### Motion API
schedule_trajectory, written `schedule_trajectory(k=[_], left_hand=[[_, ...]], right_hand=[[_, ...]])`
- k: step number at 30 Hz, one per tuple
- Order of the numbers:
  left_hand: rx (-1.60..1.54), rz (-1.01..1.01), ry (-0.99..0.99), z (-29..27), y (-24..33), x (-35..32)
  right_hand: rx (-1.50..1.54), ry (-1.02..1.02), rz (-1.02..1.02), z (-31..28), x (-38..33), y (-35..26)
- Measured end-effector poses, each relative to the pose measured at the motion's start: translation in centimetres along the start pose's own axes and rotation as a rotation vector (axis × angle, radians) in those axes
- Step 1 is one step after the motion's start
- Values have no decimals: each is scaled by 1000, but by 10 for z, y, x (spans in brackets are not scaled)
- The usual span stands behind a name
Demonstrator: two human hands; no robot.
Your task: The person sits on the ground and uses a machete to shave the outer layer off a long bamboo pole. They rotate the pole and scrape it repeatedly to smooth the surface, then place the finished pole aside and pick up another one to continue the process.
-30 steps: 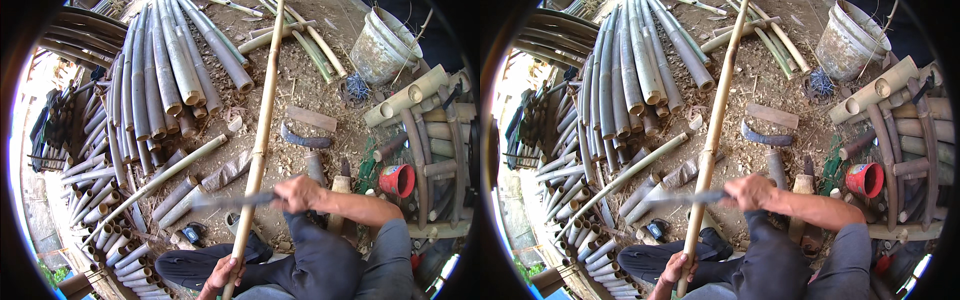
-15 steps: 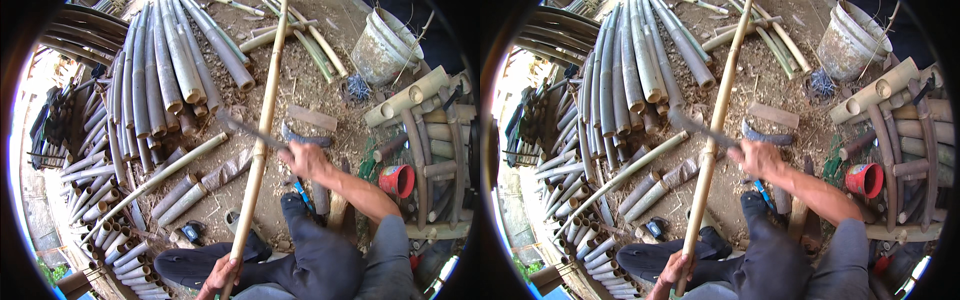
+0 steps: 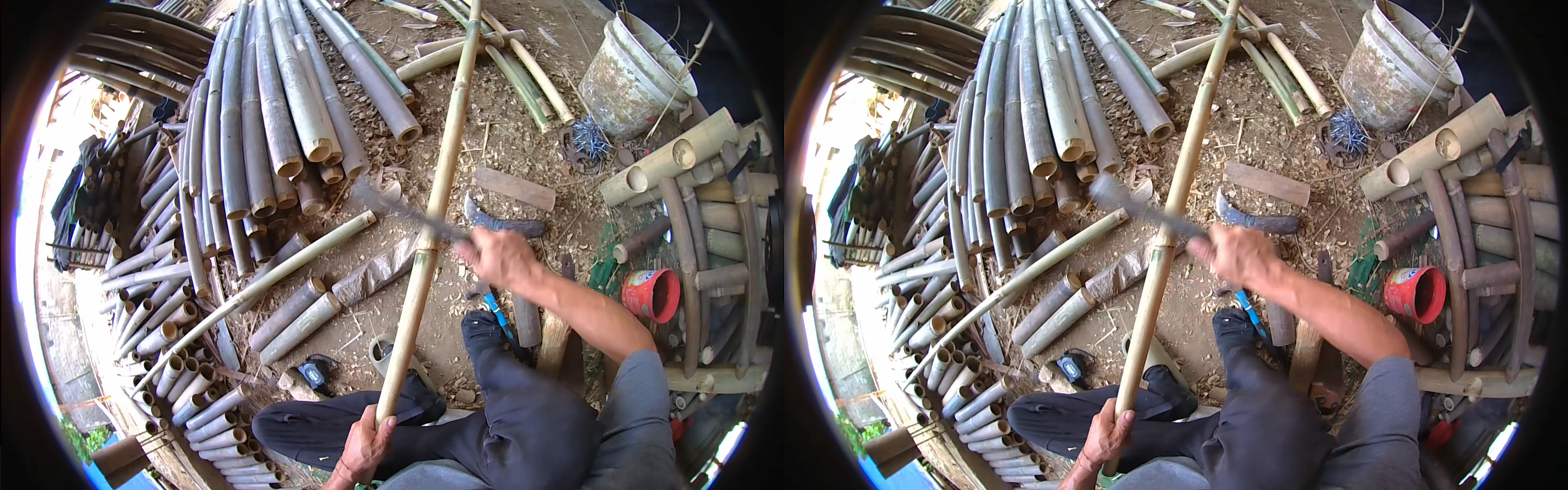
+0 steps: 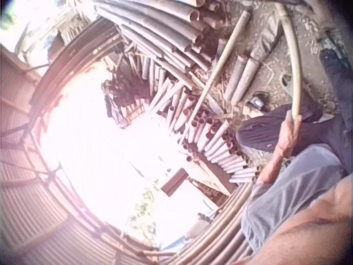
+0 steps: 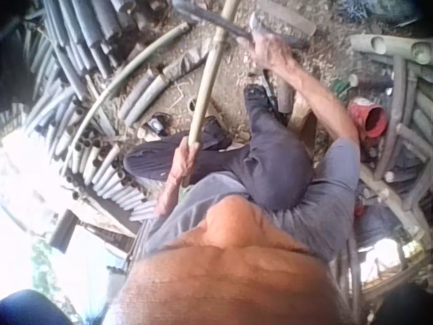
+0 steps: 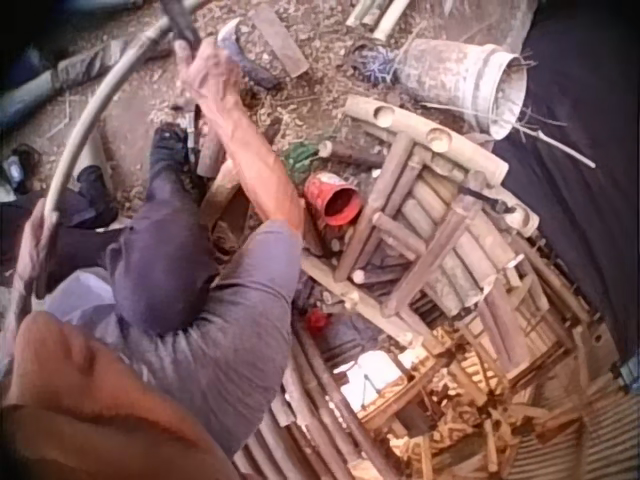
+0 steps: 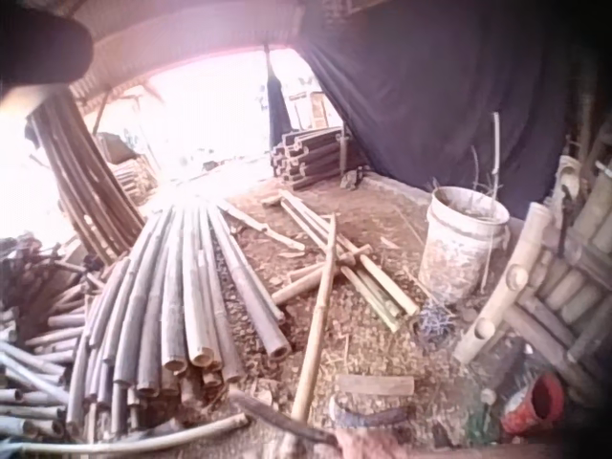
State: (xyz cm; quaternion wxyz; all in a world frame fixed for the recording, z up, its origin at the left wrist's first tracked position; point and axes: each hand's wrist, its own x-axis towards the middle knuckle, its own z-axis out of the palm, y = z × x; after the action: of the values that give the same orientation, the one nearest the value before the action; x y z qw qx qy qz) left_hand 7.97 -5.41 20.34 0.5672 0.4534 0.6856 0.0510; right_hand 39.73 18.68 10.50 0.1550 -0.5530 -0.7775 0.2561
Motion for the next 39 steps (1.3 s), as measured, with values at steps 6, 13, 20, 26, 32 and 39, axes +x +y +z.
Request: schedule_trajectory(k=[6,13,20,26,32,39], left_hand=[[141,74,119,12,6,-5],[-541,-20,-147,-6,-8,-5],[-449,20,-157,5,0,-3],[118,5,126,7,11,-4],[78,7,66,13,14,1],[67,2,63,7,11,3]], right_hand=[[-96,-95,-375,6,-38,-21],[14,228,9,-54,22,30],[-42,136,-238,8,-54,-36],[68,38,-29,9,-39,-31],[-91,201,-510,24,-62,-23],[-24,75,-328,15,-50,-27]])
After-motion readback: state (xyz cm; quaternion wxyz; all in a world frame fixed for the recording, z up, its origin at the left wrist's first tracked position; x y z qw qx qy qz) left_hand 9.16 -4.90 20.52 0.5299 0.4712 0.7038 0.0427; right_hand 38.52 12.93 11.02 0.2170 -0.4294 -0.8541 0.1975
